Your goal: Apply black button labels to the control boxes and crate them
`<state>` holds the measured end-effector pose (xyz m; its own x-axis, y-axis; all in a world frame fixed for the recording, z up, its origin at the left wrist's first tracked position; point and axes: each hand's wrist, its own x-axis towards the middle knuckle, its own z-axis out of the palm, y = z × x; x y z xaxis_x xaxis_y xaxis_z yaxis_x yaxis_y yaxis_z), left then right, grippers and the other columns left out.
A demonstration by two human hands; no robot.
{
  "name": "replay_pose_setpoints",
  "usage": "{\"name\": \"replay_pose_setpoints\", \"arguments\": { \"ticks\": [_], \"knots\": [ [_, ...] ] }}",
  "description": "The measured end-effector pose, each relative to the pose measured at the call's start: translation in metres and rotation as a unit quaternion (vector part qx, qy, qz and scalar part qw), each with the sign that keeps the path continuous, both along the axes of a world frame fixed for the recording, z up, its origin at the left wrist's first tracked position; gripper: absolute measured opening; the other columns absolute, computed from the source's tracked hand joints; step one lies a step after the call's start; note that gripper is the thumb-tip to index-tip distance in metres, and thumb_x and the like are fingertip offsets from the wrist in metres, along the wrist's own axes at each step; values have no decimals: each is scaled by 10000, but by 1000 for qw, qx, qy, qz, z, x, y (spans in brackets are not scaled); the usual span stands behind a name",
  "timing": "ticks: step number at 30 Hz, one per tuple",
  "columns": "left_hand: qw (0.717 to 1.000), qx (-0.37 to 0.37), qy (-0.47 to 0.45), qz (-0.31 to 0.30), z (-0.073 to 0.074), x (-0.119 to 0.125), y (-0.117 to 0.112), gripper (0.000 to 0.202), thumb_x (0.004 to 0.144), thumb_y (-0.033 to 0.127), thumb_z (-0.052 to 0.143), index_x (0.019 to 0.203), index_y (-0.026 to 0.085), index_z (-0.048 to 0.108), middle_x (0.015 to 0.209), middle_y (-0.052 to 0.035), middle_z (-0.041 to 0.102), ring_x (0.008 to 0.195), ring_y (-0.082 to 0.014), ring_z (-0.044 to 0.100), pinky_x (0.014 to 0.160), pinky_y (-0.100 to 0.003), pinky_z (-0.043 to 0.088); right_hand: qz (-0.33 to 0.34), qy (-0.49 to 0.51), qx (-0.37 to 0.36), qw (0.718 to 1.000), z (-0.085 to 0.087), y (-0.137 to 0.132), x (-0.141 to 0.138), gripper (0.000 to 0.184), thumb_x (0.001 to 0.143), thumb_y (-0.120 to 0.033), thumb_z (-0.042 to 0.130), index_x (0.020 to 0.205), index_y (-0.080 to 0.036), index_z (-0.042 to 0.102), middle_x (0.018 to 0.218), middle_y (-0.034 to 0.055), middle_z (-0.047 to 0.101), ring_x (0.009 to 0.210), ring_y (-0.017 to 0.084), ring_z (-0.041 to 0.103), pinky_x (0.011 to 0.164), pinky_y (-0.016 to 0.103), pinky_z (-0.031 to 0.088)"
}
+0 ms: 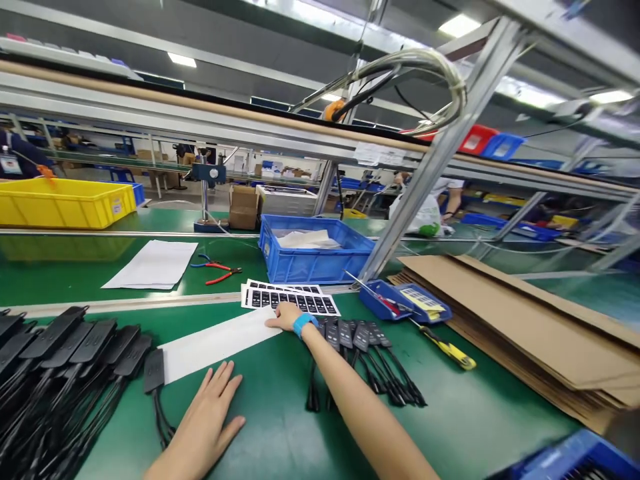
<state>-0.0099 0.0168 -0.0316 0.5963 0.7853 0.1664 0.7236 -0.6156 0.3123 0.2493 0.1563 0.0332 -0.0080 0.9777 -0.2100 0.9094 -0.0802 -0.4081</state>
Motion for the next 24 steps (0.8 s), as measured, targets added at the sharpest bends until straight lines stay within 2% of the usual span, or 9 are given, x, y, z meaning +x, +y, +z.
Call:
{"name": "replay_pose_setpoints", "arguments": {
  "ticks": [2,4,7,9,13,16,18,20,24],
  "knots": [
    [1000,16,0,-4,-5,-1,2,496,914,395,529,1375,213,511,1497,-152,403,1366,-346,388,1083,-572,393,5,84,18,996,0,0,1,219,882,-362,665,867,-144,653,803,4,679,685,132,643,648,285,545],
    [1000,24,-1,-9,-8,-1,3,490,917,396,521,1371,212,518,1492,-152,410,1359,-351,396,1075,-572,403,3,178,58,982,5,1,6,207,778,-329,752,766,-157,637,623,-38,639,536,110,605,503,217,499],
    [1000,23,-8,-12,-8,0,1,490,921,384,519,1379,213,509,1495,-146,404,1362,-351,390,1076,-571,404,-30,318,161,934,26,9,25,231,737,-358,727,849,-177,639,564,-63,613,432,97,560,390,189,444],
    [1000,22,-9,-9,-7,1,0,494,919,366,526,1387,209,500,1503,-145,392,1372,-348,375,1084,-567,397,-79,396,249,880,44,20,46,280,775,-399,655,934,-171,629,631,-41,635,452,94,565,407,202,475],
    [1000,24,-1,-11,-6,2,-1,499,914,334,540,1393,203,490,1504,-148,389,1378,-342,369,1092,-565,388,-189,487,367,769,73,44,95,234,741,-358,663,857,-175,574,636,-34,600,534,110,605,523,248,560],
    [999,32,3,-11,-5,3,-1,511,901,315,563,1396,210,484,1501,-147,397,1373,-339,380,1089,-553,398,-230,510,396,728,82,54,121,217,744,-344,665,801,-196,517,656,-28,578,636,140,661,625,298,597],
    [999,35,10,-12,-2,3,-2,517,896,305,571,1396,208,484,1500,-150,397,1371,-337,382,1088,-547,401,-234,509,399,725,82,57,128,222,799,-398,615,816,-206,506,720,-10,590,754,158,693,704,328,603],
    [999,32,23,-13,4,4,-3,516,900,306,565,1397,198,481,1499,-156,395,1372,-337,380,1087,-548,400,-222,493,390,745,76,61,125,242,860,-457,534,879,-216,526,809,8,614,879,163,693,774,346,594],
    [999,17,48,-12,16,6,-5,518,909,302,551,1405,173,471,1502,-170,382,1382,-333,364,1094,-542,393,-146,404,315,846,46,67,97,310,807,-492,605,958,-220,611,898,30,673,937,193,671,831,376,566]
  ]
}}
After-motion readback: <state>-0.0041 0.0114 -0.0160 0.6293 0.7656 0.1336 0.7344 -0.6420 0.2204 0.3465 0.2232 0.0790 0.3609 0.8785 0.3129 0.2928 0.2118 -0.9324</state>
